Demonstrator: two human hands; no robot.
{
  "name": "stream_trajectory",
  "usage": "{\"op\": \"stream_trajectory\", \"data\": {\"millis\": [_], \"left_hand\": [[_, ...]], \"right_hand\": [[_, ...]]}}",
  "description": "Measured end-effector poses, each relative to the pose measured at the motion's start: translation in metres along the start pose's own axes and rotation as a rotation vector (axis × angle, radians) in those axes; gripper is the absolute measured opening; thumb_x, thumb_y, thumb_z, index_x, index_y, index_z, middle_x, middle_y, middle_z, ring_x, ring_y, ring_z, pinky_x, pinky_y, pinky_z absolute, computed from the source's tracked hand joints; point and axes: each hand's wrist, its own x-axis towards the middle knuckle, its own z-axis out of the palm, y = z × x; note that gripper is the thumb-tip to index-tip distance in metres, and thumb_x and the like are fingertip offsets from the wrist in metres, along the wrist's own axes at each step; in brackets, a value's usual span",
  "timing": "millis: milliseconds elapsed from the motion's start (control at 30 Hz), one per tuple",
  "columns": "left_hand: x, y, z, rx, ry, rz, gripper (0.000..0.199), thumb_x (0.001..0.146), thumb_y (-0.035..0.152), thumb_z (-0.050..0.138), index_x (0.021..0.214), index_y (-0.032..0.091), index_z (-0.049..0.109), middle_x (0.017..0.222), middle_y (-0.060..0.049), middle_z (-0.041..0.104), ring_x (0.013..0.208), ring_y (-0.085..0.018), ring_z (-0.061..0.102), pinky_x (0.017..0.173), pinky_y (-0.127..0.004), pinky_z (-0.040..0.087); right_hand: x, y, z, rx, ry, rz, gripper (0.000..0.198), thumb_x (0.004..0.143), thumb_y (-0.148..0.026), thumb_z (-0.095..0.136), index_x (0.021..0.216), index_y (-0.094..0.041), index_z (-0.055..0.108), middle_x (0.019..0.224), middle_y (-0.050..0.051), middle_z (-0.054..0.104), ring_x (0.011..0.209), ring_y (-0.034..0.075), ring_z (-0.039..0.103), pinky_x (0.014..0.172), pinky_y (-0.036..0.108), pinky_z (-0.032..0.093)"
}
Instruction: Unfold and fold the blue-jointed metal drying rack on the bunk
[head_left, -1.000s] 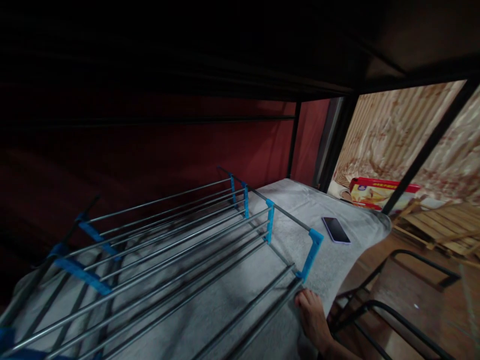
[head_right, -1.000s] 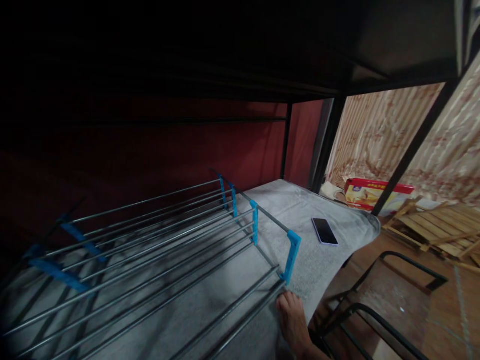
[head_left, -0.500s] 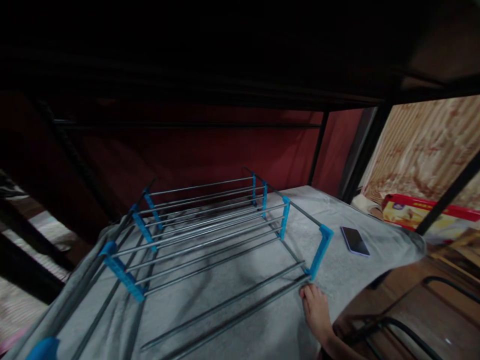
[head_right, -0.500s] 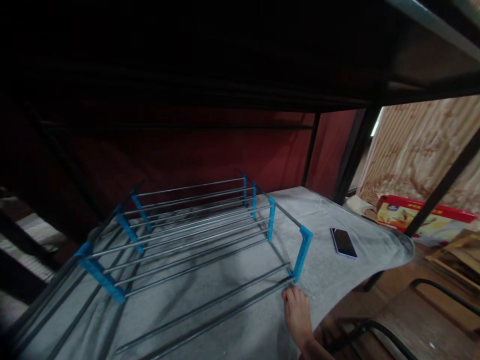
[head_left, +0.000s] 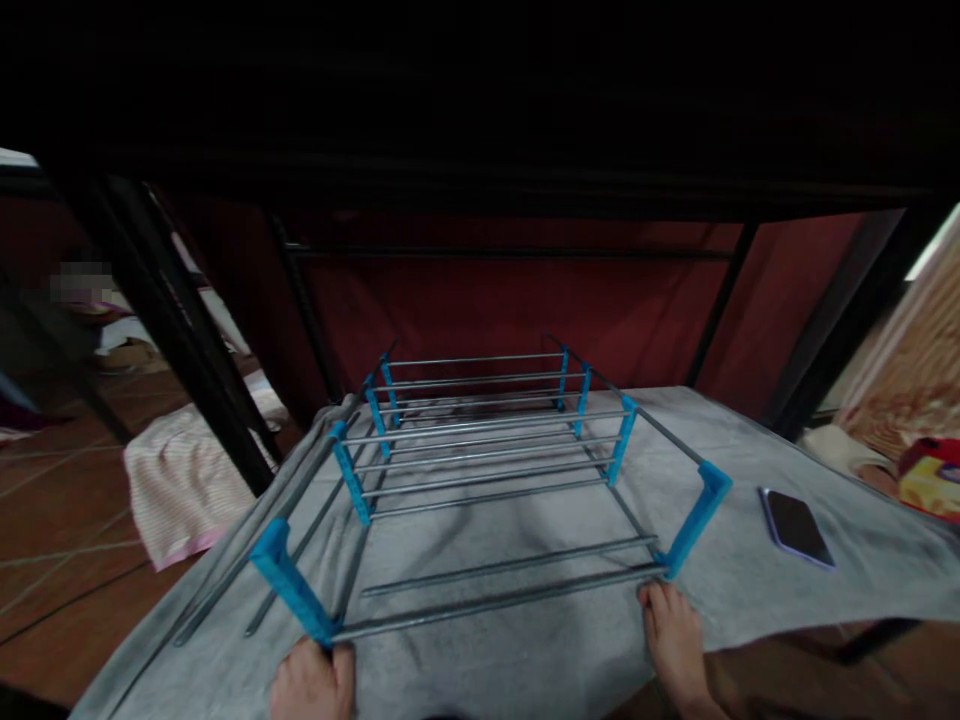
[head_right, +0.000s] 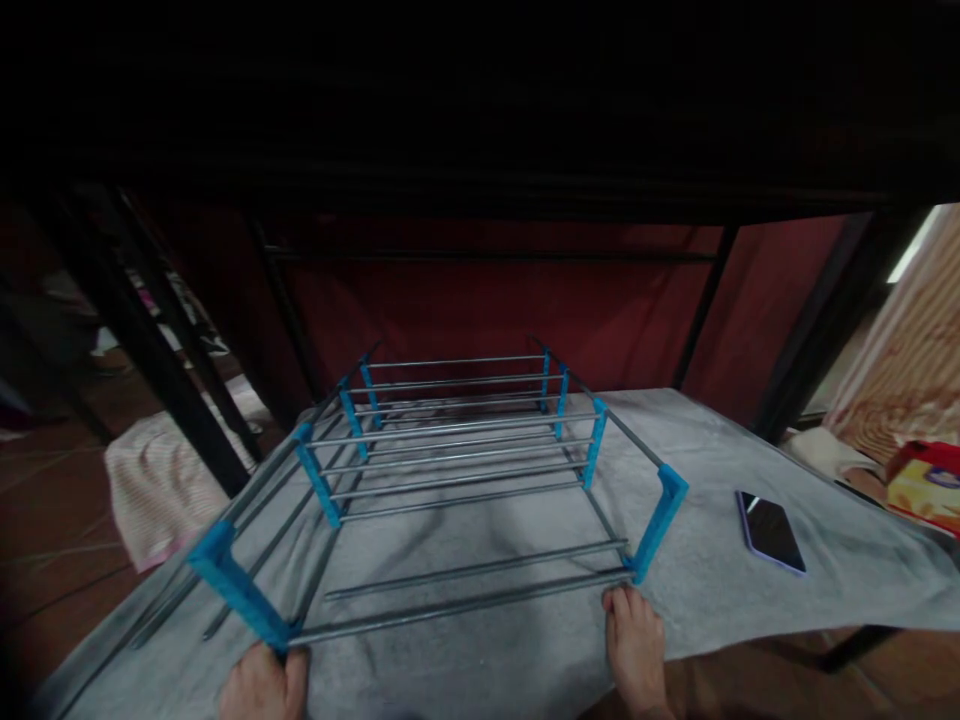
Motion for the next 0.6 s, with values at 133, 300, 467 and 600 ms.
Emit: {"op": "stream_trajectory", "data": {"millis": [133, 300, 467, 600], "left_hand": [[-0.003, -0.002, -0.001, 0.066, -0.052, 0.035, 0.02, 0.083, 0.034, 0.044, 0.067, 0.026, 0.051, 0.073, -0.01, 0.052, 0.077, -0.032, 0.055, 0.073, -0.045, 0.045], [-0.004, 0.001, -0.003, -0.042, -0.078, -0.054, 0.016, 0.082, 0.037, 0.048, 0.072, 0.026, 0.054, 0.076, -0.01, 0.052, 0.083, -0.033, 0.057, 0.078, -0.046, 0.046], [0.0, 0.004, -0.007, -0.155, -0.075, -0.131, 0.024, 0.085, 0.046, 0.039, 0.079, 0.025, 0.048, 0.079, -0.009, 0.055, 0.086, -0.032, 0.057, 0.084, -0.046, 0.047], [0.009, -0.008, -0.014, -0.31, -0.182, -0.114, 0.026, 0.078, 0.05, 0.045, 0.084, 0.025, 0.05, 0.088, -0.009, 0.06, 0.092, -0.032, 0.059, 0.092, -0.049, 0.05]], "right_hand": [[-0.005, 0.01, 0.007, -0.011, -0.011, -0.001, 0.018, 0.094, -0.019, 0.043, 0.091, -0.026, 0.059, 0.086, 0.006, 0.061, 0.078, 0.026, 0.057, 0.066, 0.038, 0.035], [-0.007, 0.02, 0.009, -0.041, -0.071, -0.006, 0.02, 0.094, -0.02, 0.04, 0.092, -0.025, 0.059, 0.087, 0.007, 0.062, 0.077, 0.026, 0.058, 0.067, 0.039, 0.035], [-0.003, 0.021, 0.003, -0.095, -0.116, -0.018, 0.019, 0.095, -0.021, 0.04, 0.093, -0.024, 0.059, 0.089, 0.008, 0.062, 0.079, 0.027, 0.057, 0.066, 0.038, 0.034], [0.003, 0.018, -0.004, -0.104, -0.144, -0.025, 0.019, 0.094, -0.019, 0.041, 0.091, -0.022, 0.06, 0.087, 0.008, 0.061, 0.077, 0.025, 0.056, 0.066, 0.038, 0.034]]}}
